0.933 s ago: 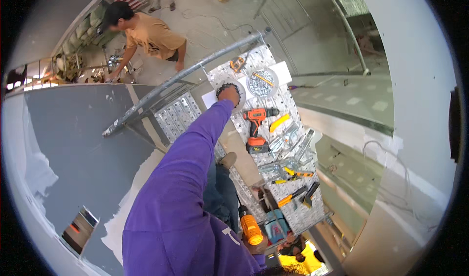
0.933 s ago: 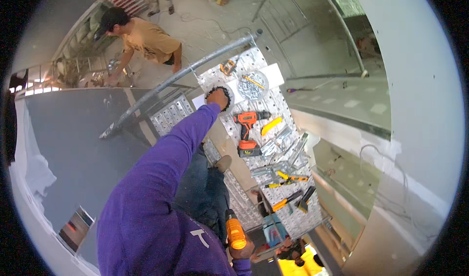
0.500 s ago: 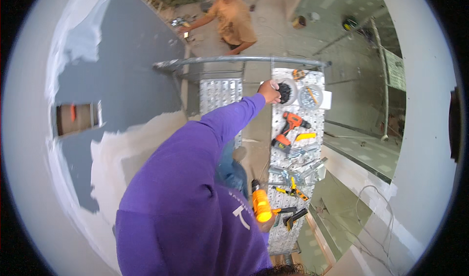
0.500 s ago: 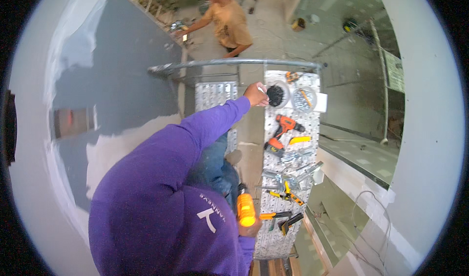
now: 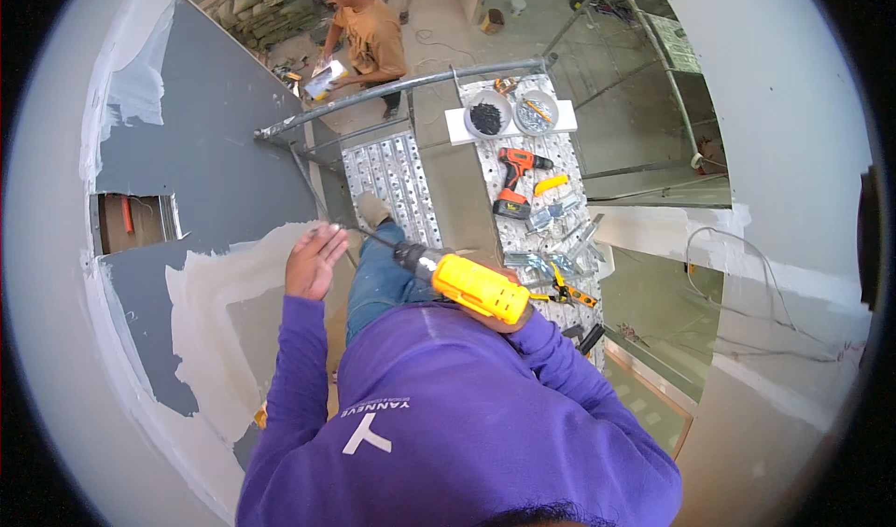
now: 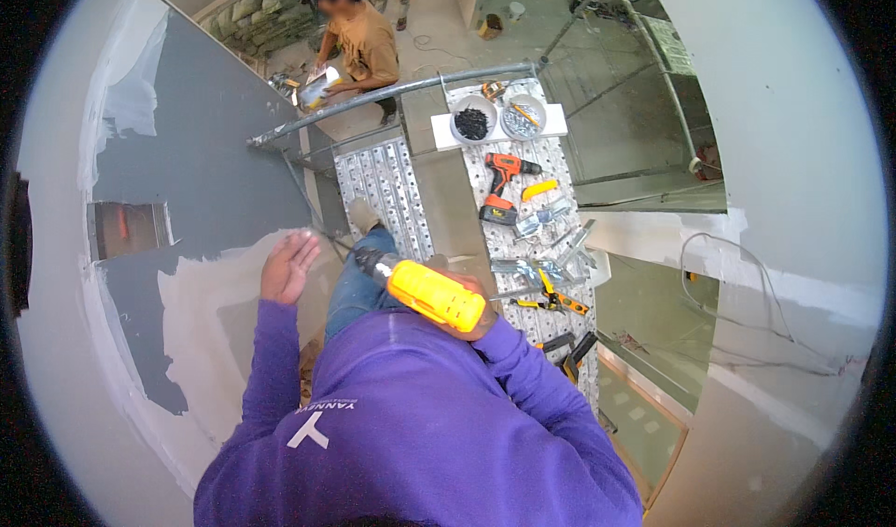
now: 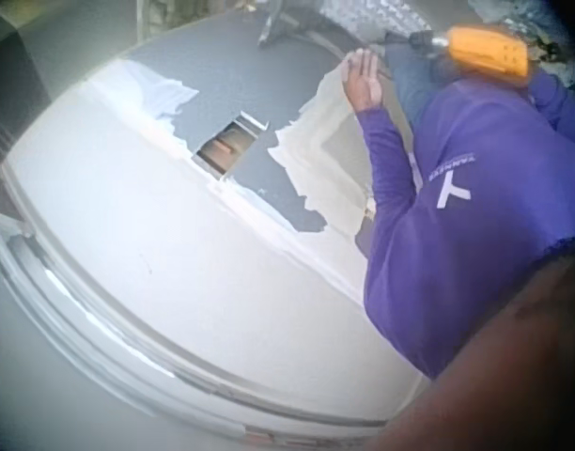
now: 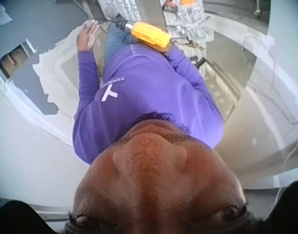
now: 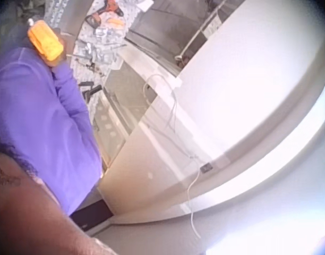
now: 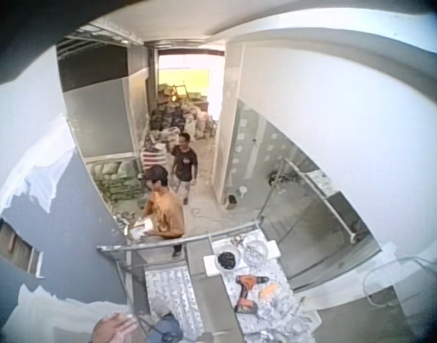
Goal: Repairing a section of drywall by applying joint compound and drilling metal studs into the wall frame.
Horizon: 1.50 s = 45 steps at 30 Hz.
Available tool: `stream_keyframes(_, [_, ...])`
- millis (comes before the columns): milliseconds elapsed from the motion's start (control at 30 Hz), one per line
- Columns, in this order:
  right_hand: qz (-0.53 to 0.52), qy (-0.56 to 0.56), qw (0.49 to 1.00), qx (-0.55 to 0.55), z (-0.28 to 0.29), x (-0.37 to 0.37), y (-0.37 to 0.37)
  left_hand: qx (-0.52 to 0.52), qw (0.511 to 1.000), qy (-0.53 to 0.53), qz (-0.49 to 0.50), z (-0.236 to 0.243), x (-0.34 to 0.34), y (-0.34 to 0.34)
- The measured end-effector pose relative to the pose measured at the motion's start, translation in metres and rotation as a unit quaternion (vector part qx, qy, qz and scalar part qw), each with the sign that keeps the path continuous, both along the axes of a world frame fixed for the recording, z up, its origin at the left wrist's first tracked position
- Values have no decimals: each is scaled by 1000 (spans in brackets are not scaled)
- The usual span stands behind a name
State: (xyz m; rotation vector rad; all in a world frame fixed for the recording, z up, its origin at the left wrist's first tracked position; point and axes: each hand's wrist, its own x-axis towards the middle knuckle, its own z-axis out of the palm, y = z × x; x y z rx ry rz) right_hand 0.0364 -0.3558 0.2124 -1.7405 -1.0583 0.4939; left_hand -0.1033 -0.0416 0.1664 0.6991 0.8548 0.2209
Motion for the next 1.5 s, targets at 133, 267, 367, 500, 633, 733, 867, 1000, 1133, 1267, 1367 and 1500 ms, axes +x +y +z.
stream_keyframes(133, [65, 11, 995, 73, 9, -9, 18, -57, 994, -6, 95, 6, -30, 6])
stream_keyframes(267, [108, 24, 990, 90, 18, -18, 39, -61, 991, -18, 118, 19, -62, 17])
stream_keyframes(367, [100, -73, 989, 86, 11, -29, 45, -55, 994, -77, 62, 27, -68, 28])
stream_keyframes(500, [29, -106, 994, -26, 14, -42, 41, -75, 991, -112, 9, 50, -61, 52])
stream_keyframes(633, [5, -65, 997, -47, 18, -60, 66, -119, 978, -157, 74, 56, -63, 55])
stream_keyframes(733, [-36, -59, 997, -16, 7, -71, 78, -90, 968, -212, 104, 67, -65, 70])
stream_keyframes(867, [-97, 202, 974, 38, 4, -82, 124, 183, 979, -37, -77, 67, -70, 147])
stream_keyframes(1000, [-108, 240, 964, 31, 11, -76, 164, 609, 683, 372, -158, 39, -105, 289])
stream_keyframes(1133, [-111, 218, 969, -24, -9, -71, 185, 560, 551, 563, -256, 10, -124, 386])
stream_keyframes(1267, [-69, 104, 992, -9, -39, -65, 215, 462, 548, 590, -372, 9, -126, 433])
stream_keyframes(1367, [39, 120, 990, 70, -52, -57, 258, 434, 583, 600, -335, -1, -142, 450])
stream_keyframes(1500, [87, 115, 988, 49, -106, -72, 300, 320, 730, 555, -237, -8, -122, 447])
